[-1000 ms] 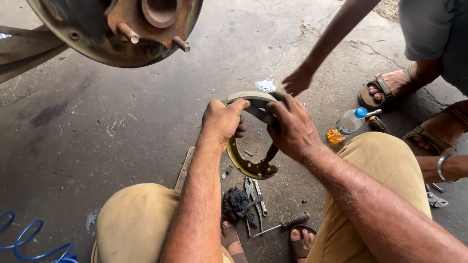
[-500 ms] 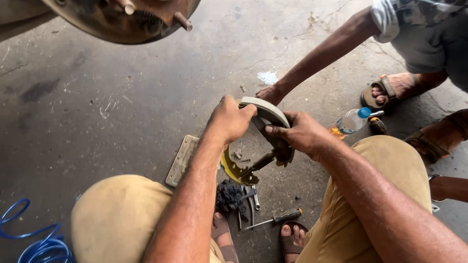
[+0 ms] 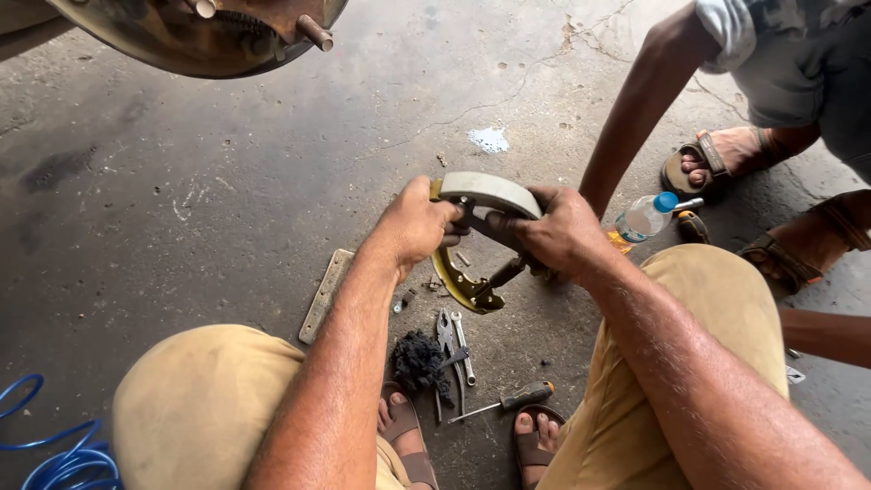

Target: Replacing brake shoes on a vehicle's rear drum brake assembly.

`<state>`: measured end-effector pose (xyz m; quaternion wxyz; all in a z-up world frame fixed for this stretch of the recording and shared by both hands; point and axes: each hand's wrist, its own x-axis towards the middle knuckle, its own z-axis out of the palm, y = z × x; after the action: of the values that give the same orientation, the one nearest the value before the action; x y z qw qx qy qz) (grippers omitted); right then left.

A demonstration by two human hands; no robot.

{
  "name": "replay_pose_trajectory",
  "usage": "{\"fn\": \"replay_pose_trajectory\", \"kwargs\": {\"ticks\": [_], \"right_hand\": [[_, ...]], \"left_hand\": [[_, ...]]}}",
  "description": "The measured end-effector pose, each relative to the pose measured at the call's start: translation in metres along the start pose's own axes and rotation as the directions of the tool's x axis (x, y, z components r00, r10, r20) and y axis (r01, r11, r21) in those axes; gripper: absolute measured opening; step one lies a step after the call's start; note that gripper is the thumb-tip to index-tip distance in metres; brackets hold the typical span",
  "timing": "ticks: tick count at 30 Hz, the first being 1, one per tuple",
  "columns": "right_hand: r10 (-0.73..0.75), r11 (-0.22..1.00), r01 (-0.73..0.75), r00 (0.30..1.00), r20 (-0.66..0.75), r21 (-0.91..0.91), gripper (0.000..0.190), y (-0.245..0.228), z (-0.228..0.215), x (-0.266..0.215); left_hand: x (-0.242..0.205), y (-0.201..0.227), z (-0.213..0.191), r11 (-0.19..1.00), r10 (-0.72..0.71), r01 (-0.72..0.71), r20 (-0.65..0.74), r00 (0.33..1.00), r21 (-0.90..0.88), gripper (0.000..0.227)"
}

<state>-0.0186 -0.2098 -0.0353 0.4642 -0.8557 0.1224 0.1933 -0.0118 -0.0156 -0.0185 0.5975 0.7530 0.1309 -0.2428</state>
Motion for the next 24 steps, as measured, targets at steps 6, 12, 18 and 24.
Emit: {"fn": "replay_pose_trajectory", "kwargs": {"ticks": [6, 12, 18, 24], "right_hand": [[-0.001, 0.998, 0.005, 0.998, 0.064, -0.056, 0.053, 0.0, 0.004, 0.007], [0.202, 0.975, -0.187, 0.97, 0.135, -0.117, 0.057, -0.004, 0.015, 0.002], [0.141, 0.984, -0.13, 0.987, 0.082, -0.125, 0.056, -0.016, 0.017, -0.004], [0.074, 0.978, -0.091, 0.993, 0.094, 0.185, 0.057, 0.002, 0.01, 0.008]], "left_hand": [[-0.001, 0.0, 0.005, 0.997, -0.007, 0.012, -0.076, 0.997, 0.07, 0.047], [0.003, -0.009, 0.008, 0.97, -0.009, 0.042, -0.138, 0.99, 0.238, 0.056], [0.012, -0.024, 0.003, 0.991, 0.049, -0.03, -0.136, 0.99, 0.133, 0.06], [0.027, -0.031, -0.019, 0.919, 0.168, -0.132, 0.066, 0.984, -0.372, 0.043]]}}
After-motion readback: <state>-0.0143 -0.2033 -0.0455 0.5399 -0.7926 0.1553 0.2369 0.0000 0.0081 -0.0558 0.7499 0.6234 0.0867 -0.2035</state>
